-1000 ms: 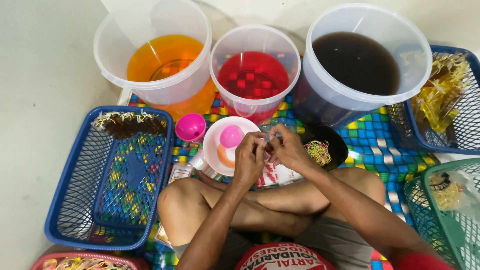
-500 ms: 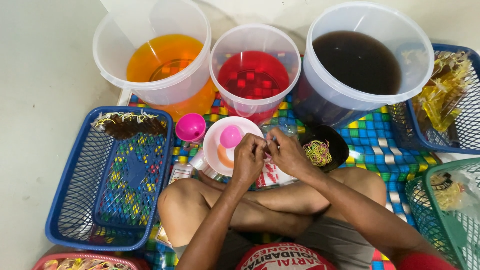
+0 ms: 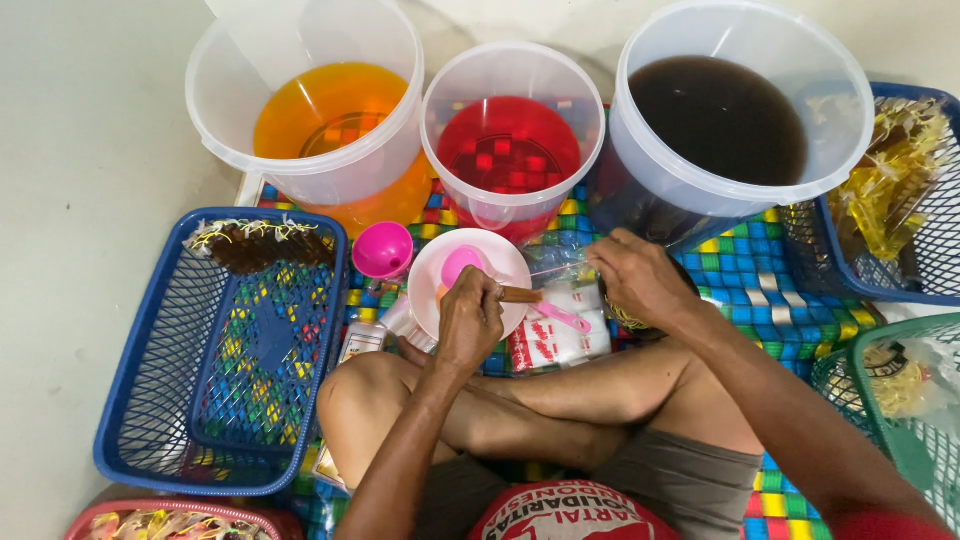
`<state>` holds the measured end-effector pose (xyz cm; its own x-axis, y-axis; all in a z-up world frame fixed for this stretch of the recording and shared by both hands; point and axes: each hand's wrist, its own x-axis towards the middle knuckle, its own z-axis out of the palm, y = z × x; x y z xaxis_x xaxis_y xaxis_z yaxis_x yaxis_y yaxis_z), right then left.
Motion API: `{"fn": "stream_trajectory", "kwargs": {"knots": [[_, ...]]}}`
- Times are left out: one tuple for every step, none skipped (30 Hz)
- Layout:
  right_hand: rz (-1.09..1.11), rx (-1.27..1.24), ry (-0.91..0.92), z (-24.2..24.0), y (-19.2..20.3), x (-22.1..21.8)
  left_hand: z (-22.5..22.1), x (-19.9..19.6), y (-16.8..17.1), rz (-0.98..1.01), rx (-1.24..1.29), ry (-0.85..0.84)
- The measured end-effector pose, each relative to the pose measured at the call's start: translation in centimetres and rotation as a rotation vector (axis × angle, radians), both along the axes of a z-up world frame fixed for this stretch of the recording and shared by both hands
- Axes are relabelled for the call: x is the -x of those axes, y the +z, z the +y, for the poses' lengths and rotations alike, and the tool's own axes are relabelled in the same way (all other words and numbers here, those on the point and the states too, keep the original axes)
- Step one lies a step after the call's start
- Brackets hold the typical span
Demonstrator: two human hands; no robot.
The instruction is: Filling small plastic bags with different colored syrups using a ladle and funnel, then tying them with rubber bands.
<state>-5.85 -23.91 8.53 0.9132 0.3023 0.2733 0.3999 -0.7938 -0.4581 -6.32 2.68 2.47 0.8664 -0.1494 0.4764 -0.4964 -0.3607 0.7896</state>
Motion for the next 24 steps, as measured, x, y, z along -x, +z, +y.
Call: {"fn": "stream_trajectory", "kwargs": {"knots": [[-0.001,0.000,0.000,-0.7,-0.1,-0.2,0.2,-0.1,-0.1,-0.001,0.000,0.000],[-0.024,0.001,0.010,-1.4,-0.2,-0.3,0.4,-0.1,-0.1,-0.015,-0.020,0.000],[-0.047,0.002,0.017,-2.1,-0.3,-0.4,0.6,-0.2,-0.2,-0.028,-0.040,-0.002],[-0.047,0.003,0.015,-1.7,-0.7,-0.2,0.4,0.1,-0.1,-0.028,-0.039,-0.004],[-0.014,-0.050,0.033,-1.4,-1.0,-0.3,0.2,0.0,0.1,-0.001,0.005,-0.022],[0.019,-0.103,0.051,-1.0,-1.4,-0.4,0.0,-0.1,0.2,0.026,0.049,-0.040],[0.020,-0.105,0.051,-0.3,-1.4,-0.2,-0.3,0.1,0.5,0.027,0.047,-0.041],[0.115,-0.255,0.057,0.5,-1.4,0.0,-0.6,0.3,0.7,0.052,0.083,-0.067],[0.212,-0.404,0.066,1.3,-1.4,0.1,-0.8,0.5,0.9,0.077,0.120,-0.089],[0.215,-0.406,0.069,1.7,-2.8,-0.1,-0.9,0.7,1.1,0.080,0.118,-0.086],[0.314,-0.530,0.059,2.1,-4.1,-0.2,-1.0,0.9,1.4,0.102,0.115,-0.109],[0.413,-0.654,0.049,2.4,-5.4,-0.3,-1.2,1.1,1.6,0.124,0.113,-0.132],[0.410,-0.655,0.048,3.0,-5.7,-0.1,-1.2,1.1,1.7,0.122,0.111,-0.134],[0.470,-0.780,-0.013,3.7,-5.9,0.1,-1.2,1.2,1.8,0.141,0.137,-0.145],[0.530,-0.903,-0.071,4.3,-6.1,0.2,-1.1,1.3,1.9,0.160,0.164,-0.152],[0.529,-0.903,-0.068,4.6,-6.4,0.0,-0.9,1.1,1.6,0.158,0.164,-0.150],[0.540,-0.966,-0.146,4.9,-6.8,0.1,-0.7,1.2,1.2,0.163,0.175,-0.153],[0.549,-1.027,-0.226,5.2,-7.2,0.1,-0.5,1.3,0.8,0.168,0.187,-0.156],[0.550,-1.026,-0.228,5.3,-7.0,0.1,-0.5,1.4,0.5,0.170,0.188,-0.157],[0.526,-1.021,-0.280,5.4,-6.9,0.1,-0.4,1.4,0.3,0.178,0.188,-0.158],[0.499,-1.015,-0.330,5.5,-6.6,-0.1,-0.4,1.4,0.1,0.184,0.188,-0.158],[0.497,-1.014,-0.329,5.3,-6.7,-0.2,-0.4,1.4,0.2,0.182,0.189,-0.158],[0.485,-0.983,-0.344,5.2,-6.9,-0.3,-0.4,1.5,0.2,0.179,0.178,-0.173],[0.473,-0.953,-0.358,5.1,-7.0,-0.4,-0.4,1.7,0.3,0.176,0.168,-0.187]]}}
